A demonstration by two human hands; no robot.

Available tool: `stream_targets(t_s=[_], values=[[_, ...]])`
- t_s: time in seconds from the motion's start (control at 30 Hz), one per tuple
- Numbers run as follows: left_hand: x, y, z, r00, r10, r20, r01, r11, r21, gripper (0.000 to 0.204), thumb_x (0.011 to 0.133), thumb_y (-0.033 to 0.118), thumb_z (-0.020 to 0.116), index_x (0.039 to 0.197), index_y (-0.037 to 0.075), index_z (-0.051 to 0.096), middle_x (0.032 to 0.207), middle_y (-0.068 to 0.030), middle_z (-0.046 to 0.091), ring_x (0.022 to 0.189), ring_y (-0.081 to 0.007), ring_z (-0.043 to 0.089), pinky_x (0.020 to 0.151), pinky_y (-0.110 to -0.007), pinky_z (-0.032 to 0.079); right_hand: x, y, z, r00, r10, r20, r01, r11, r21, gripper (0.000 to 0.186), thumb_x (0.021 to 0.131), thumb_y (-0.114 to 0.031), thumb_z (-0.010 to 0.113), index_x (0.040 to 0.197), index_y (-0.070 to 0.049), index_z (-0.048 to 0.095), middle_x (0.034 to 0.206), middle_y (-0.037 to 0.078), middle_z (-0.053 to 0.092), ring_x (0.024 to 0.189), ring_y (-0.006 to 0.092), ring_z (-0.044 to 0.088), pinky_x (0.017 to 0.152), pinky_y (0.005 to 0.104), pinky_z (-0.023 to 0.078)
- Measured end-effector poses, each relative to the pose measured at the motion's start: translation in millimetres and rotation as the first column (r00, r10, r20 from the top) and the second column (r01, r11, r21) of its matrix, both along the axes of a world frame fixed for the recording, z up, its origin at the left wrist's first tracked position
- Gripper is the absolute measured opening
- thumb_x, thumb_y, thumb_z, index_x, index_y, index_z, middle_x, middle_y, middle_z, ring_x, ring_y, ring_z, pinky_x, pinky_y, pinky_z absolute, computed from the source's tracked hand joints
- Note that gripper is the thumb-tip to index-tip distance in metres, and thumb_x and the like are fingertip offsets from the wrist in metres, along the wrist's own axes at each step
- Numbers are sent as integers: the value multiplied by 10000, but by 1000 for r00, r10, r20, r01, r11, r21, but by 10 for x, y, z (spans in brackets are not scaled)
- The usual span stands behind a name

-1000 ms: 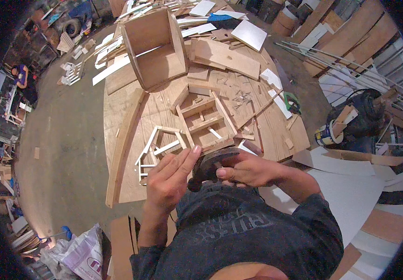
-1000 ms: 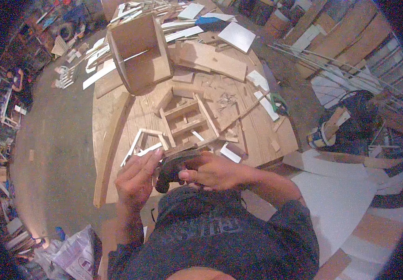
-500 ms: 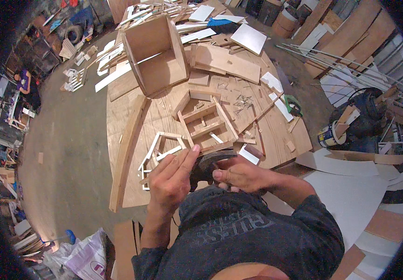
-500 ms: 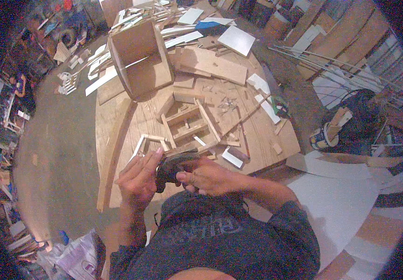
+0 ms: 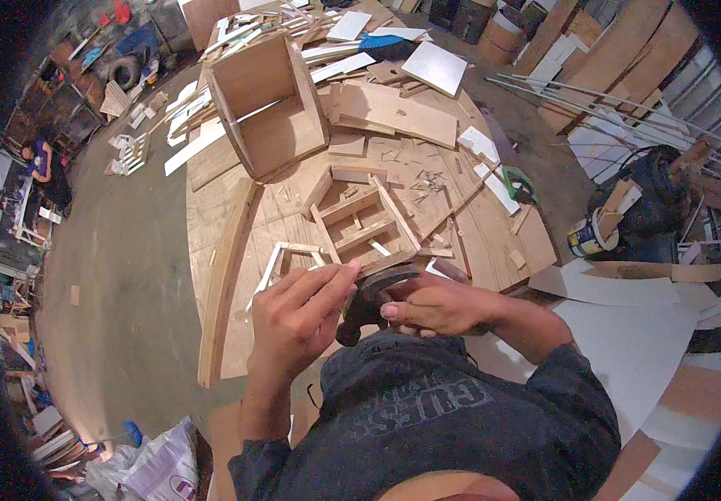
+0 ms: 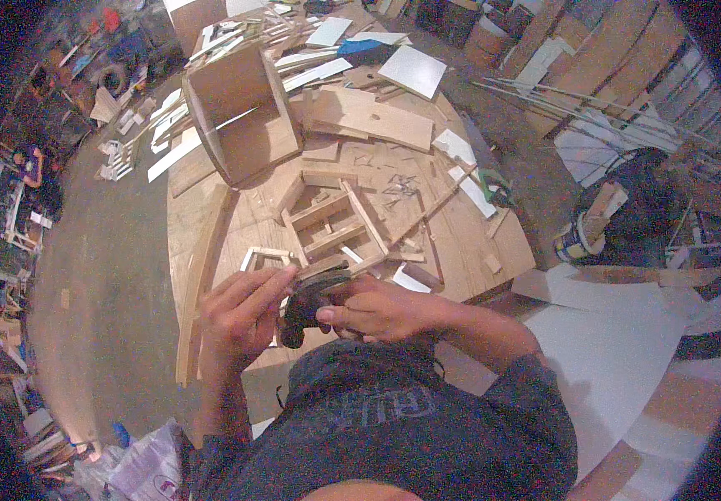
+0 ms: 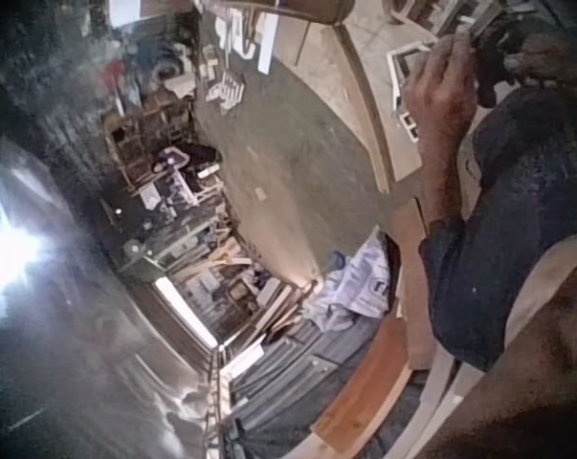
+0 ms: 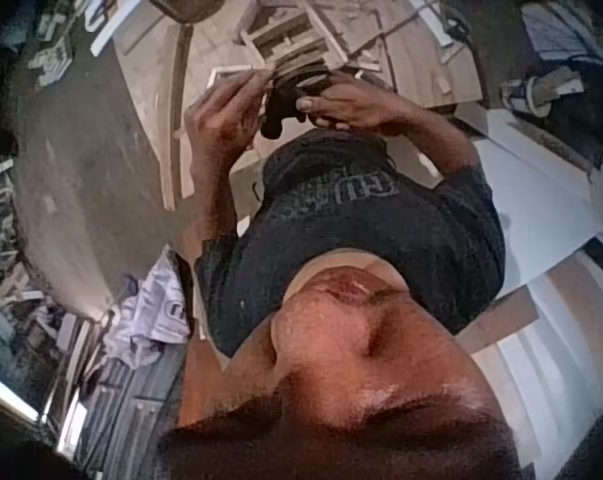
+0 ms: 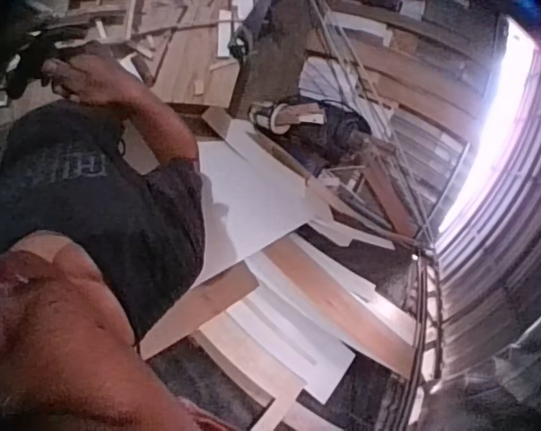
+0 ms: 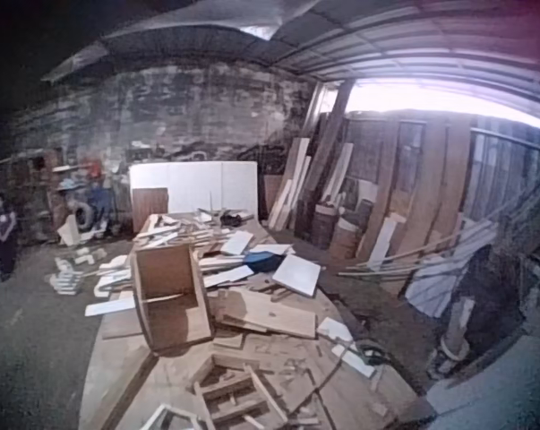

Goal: The person hammers small wooden strips into a frame for a small structure on a workbench using a hammer, handling nails one at a time.

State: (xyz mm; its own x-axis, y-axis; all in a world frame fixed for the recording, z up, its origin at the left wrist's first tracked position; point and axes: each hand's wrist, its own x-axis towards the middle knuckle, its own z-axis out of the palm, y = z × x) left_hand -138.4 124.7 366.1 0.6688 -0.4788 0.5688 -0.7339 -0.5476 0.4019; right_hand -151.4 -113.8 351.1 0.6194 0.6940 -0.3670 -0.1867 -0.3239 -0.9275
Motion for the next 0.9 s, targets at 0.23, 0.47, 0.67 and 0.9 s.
stream_targets(t_s=[0.23, 0.47, 0.67, 0.9], values=[[35, -82, -114, 966, -69, -248, 10, 973, -232, 206, 818, 57, 748, 1024, 62, 732, 863, -100, 702, 744, -247, 694, 622, -333, 548, 44, -32, -10, 994, 39, 107, -34, 998, -50, 537, 1038, -504, 412, 936, -11, 596, 770, 28, 542, 627, 118, 501, 562, 316, 429], [-40, -122, -220, 932, -10, -361, -133, 919, -371, 157, 806, 0, 751, 960, 34, 745, 803, -113, 696, 706, -218, 687, 599, -304, 517, -31, 89, -19, 996, -65, -65, 57, 992, -110, 510, 1020, -508, 455, 936, -23, 588, 727, 37, 534, 631, 119, 509, 571, 317, 446], [-73, -37, -242, 915, 37, -401, -180, 928, -326, 144, 806, -7, 738, 944, 32, 748, 785, -120, 692, 690, -224, 681, 599, -306, 510, -119, 266, -138, 989, -148, -10, 148, 987, -58, 516, 1021, -502, 458, 873, -21, 575, 735, 49, 562, 626, 132, 534, 580, 323, 462], [-136, 30, -264, 920, 29, -391, -173, 925, -338, 132, 799, -11, 735, 924, 31, 738, 779, -118, 682, 683, -251, 670, 613, -326, 512, -241, 350, -463, 994, -106, -24, 105, 994, -43, 457, 1026, -456, 464, 981, -17, 583, 759, 75, 584, 686, 161, 560, 632, 345, 479]])
